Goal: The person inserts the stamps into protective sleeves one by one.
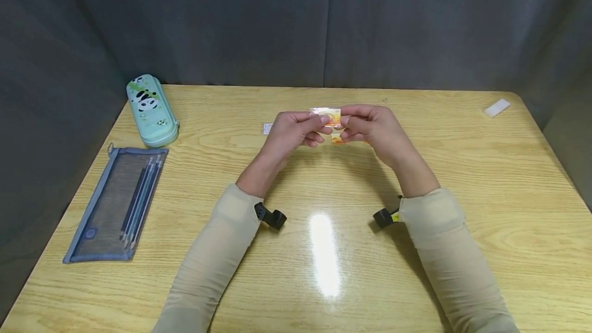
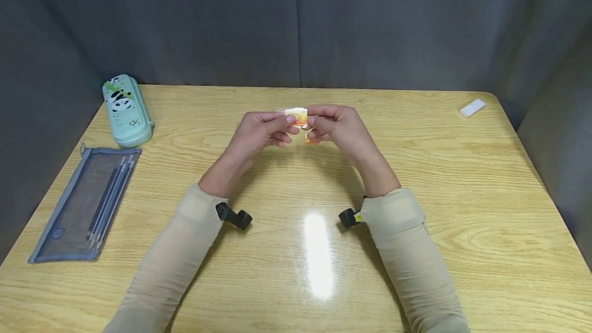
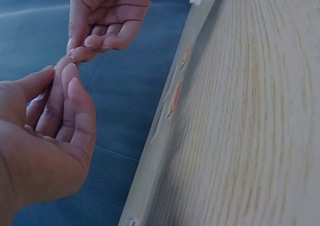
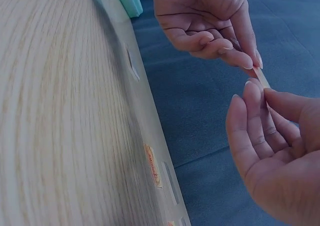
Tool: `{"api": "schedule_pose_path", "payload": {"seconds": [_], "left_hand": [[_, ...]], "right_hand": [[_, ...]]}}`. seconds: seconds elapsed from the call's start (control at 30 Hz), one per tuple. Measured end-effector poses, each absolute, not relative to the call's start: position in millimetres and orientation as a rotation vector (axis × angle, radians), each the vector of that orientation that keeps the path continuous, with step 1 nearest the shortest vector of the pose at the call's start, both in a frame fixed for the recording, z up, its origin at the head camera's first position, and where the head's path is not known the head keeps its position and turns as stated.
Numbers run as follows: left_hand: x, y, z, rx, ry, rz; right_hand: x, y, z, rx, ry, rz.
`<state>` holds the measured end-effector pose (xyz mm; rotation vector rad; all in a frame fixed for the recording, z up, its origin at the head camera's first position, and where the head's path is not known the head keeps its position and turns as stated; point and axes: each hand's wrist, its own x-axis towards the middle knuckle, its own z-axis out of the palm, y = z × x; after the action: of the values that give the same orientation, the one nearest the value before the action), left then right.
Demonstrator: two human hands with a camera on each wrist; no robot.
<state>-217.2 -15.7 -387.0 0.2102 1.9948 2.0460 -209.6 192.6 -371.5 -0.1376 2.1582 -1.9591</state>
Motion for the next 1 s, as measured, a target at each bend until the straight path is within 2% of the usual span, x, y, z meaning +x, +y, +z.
{"api": "schedule_pose_path", "payload": {"seconds": [0.8,1.0], "left_hand": [[-218,-16,-388,0.225,2.018,2.016],[-223,-24,-384,0.161,2.086,1.991]], "right_hand": [[-210,188,-375,-0.063,2.169,-1.964],[-211,191,-375,-0.007,2.181,-1.977]]}}
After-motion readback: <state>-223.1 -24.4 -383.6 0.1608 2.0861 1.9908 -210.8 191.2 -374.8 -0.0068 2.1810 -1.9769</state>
